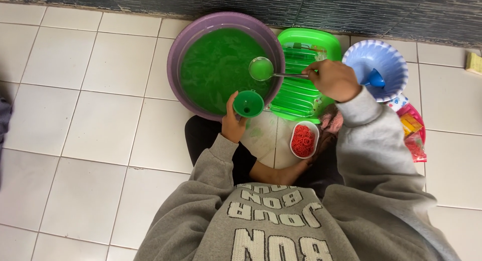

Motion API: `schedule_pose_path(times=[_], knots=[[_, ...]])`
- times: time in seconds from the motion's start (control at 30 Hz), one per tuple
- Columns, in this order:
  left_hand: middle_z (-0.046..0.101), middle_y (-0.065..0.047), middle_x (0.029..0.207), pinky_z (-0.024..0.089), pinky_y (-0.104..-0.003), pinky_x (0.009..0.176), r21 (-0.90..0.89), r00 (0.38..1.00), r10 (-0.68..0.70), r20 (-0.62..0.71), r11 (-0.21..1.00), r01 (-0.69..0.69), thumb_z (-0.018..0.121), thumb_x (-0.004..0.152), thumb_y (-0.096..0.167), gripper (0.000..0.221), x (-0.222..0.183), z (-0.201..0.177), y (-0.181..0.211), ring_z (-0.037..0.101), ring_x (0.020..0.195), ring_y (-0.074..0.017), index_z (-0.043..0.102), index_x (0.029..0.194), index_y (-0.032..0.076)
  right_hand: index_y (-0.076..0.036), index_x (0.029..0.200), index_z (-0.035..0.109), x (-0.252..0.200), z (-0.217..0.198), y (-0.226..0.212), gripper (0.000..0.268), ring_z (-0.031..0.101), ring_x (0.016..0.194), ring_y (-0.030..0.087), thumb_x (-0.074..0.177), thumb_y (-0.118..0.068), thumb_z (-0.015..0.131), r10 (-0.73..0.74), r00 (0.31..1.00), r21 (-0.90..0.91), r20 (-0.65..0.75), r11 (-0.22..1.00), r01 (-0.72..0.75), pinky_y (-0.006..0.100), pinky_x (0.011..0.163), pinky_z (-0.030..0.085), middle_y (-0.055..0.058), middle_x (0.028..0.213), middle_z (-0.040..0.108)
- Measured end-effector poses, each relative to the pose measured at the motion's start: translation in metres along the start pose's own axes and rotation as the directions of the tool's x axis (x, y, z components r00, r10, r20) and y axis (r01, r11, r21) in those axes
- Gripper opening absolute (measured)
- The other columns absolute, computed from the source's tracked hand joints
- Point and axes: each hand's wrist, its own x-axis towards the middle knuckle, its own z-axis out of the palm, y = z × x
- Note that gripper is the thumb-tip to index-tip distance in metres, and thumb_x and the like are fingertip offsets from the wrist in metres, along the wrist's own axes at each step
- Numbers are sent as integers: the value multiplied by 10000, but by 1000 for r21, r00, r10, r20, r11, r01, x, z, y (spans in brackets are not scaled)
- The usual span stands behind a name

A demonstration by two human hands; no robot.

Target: The person fills long plastic tubes with a green liquid from a large basin using a funnel and a ladle, then ties off the end of each tube with a rubber band.

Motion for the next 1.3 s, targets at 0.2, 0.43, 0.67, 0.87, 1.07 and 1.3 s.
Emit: schedule_pose_path(times=[0.2,0.43,0.67,0.87,1.07,1.3], knots=[[735,-264,1116,564,-352,570,80,999,35,7,996,-35,684,1002,269,723,13,13,-11,744,671,-342,293,1610,280,-88,1223,766,-64,-56,-31,306,734,836,454,1046,-173,532,-105,994,37,-20,994,106,616,880,537,257,867,767],[737,-264,1113,586,-423,625,51,1000,14,-3,999,-14,756,958,217,772,30,13,-3,752,779,-397,316,1590,268,-146,1227,758,-98,-63,-34,291,747,708,421,1033,-169,543,-155,988,34,-24,987,155,574,825,553,226,761,764],[749,-238,1044,582,-433,635,66,999,39,-9,997,-38,788,938,204,805,36,11,-16,747,746,-391,319,1592,241,-260,1248,743,-109,-51,-25,258,751,791,440,1012,-272,638,-202,967,-42,-156,979,198,555,782,573,200,784,769],[751,-220,1032,594,-405,675,90,996,91,-17,992,-89,759,953,162,782,38,8,-9,748,737,-367,318,1597,209,-302,1226,746,-116,-46,-17,227,753,765,387,1015,-317,664,-236,939,-72,-250,972,225,508,749,582,135,765,769],[653,-119,858,497,-355,579,77,997,72,27,994,-74,720,938,178,746,38,3,-14,604,626,-265,309,1561,180,-242,1233,757,-117,-34,-4,268,643,596,283,1027,-394,676,-342,867,-165,-361,939,302,437,545,497,69,689,719],[608,-41,768,423,-320,481,50,996,63,65,997,-66,687,955,267,697,39,-3,6,479,522,-160,308,1530,158,-176,1241,783,-119,-34,1,331,503,369,163,1044,-415,667,-427,802,-245,-418,903,354,334,349,384,5,512,620]])
